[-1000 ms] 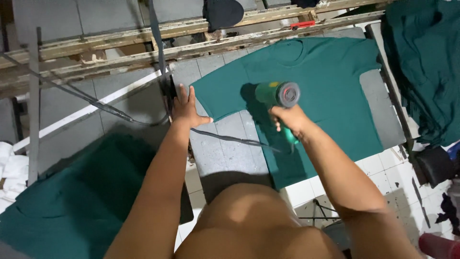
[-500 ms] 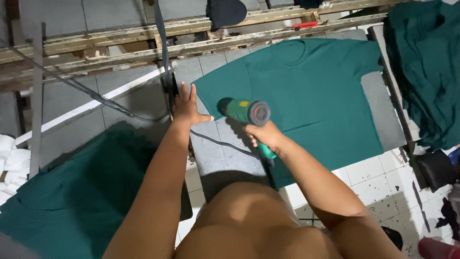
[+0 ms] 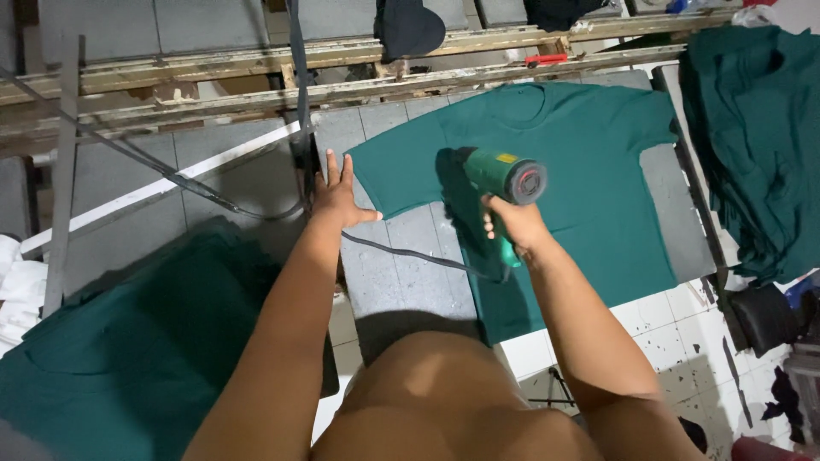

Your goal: The person trims a portion of a green t-shirt using a utility knife and then uses a heat gun to apply heat to the garment.

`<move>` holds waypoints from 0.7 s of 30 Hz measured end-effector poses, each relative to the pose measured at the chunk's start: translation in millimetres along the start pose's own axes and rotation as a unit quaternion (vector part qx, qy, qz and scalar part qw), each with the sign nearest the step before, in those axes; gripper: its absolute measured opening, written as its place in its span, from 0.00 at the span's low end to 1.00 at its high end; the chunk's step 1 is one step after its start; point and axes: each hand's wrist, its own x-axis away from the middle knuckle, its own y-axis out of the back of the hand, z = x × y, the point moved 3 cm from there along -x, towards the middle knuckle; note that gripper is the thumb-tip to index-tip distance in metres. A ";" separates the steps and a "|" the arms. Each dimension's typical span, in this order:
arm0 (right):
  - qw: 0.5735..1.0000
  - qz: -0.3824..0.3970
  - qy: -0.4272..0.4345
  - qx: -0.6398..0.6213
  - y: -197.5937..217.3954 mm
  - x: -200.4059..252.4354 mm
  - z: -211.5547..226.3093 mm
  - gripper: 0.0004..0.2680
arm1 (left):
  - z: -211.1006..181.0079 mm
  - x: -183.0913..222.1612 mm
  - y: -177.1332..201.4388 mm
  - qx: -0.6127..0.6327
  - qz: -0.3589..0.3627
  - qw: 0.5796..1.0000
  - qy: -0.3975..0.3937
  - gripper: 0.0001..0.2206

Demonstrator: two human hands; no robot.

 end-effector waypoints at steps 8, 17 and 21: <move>0.992 0.072 -0.003 0.100 -67.2 6.7 -5.2 0.11 | 0.4 -2.4 1.0 -0.011 0.005 1.000 0.005 0.63; 0.965 0.048 0.086 0.242 -96.8 -0.5 23.2 0.13 | 1.6 -3.6 -2.8 0.002 0.008 1.000 0.008 0.63; 0.974 0.156 0.042 0.157 -97.1 -6.6 38.8 0.09 | 0.8 -2.9 0.3 -0.003 0.004 1.000 0.001 0.64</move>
